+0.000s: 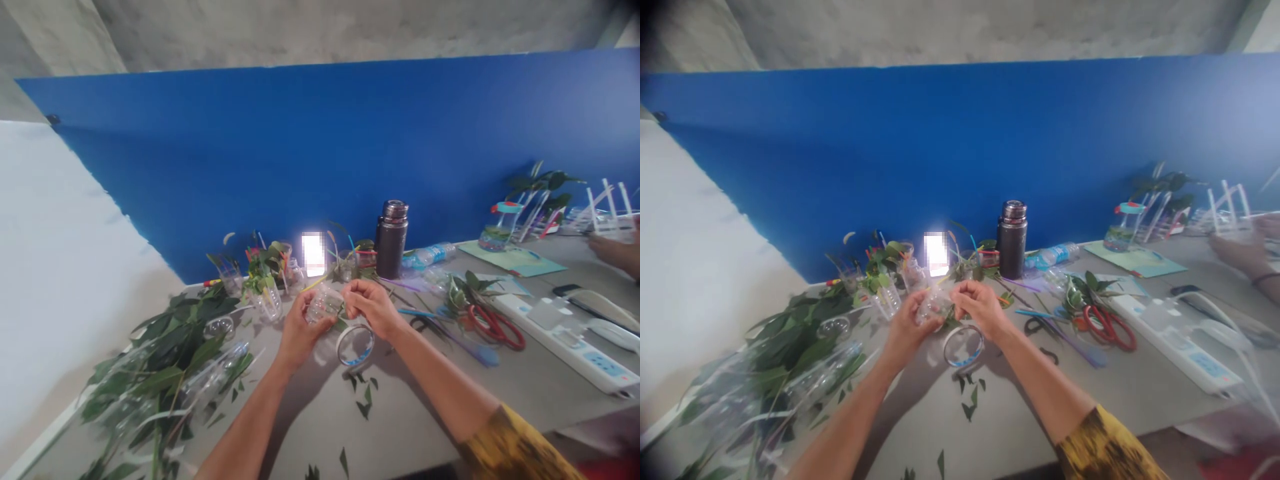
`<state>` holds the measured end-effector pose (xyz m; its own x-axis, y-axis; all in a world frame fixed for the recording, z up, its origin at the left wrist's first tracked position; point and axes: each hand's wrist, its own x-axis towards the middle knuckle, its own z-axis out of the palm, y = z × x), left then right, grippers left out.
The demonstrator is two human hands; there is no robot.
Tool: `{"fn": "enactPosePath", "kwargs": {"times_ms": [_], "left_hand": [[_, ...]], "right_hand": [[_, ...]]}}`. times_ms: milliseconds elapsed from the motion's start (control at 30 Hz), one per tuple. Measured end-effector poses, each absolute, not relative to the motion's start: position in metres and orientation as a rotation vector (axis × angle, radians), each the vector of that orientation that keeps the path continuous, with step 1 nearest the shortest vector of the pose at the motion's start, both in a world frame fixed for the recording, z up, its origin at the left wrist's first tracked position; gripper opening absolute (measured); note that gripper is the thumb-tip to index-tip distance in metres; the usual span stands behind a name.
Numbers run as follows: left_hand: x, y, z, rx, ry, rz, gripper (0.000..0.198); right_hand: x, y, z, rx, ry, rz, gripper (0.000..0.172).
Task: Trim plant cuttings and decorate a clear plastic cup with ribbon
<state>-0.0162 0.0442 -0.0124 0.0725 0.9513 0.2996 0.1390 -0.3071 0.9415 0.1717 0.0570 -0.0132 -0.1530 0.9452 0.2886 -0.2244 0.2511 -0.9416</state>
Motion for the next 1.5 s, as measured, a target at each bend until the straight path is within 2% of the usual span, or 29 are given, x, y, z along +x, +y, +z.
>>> {"fn": "enactPosePath", "kwargs": {"times_ms": [533,800,1000,1167,1233,1400,1500], "left_hand": [[-0.021,0.048,-0.021,1.58,1.082,1.296,0.074],[-0.021,0.047,-0.02,1.617,1.132,1.344,0.067],[-0.02,0.048,-0.021,1.582,1.157,1.273,0.06],[-0.021,0.042,-0.021,1.401,0.967,1.186,0.056],[-0.021,0.041,-0.021,1.329,0.976,1.18,0.062],[-0.025,0.044,-0.019,1.29,1.149,1.255,0.091],[-0.027,0.046,-0.015,1.397,1.194,1.288,0.073]], "right_hand": [[0.168,0.054,-0.014,-0.965,-1.385,1.066,0.034],[0.166,0.053,-0.013,-1.048,-1.503,0.92,0.02],[0.167,0.05,-0.011,-1.04,-1.564,0.887,0.023],[0.166,0.049,-0.011,-1.036,-1.575,0.872,0.024],[0.165,0.05,-0.013,-1.031,-1.584,0.865,0.024],[0.162,0.049,-0.017,-0.994,-1.614,0.9,0.023],[0.158,0.045,-0.017,-0.987,-1.636,0.899,0.021]]}}
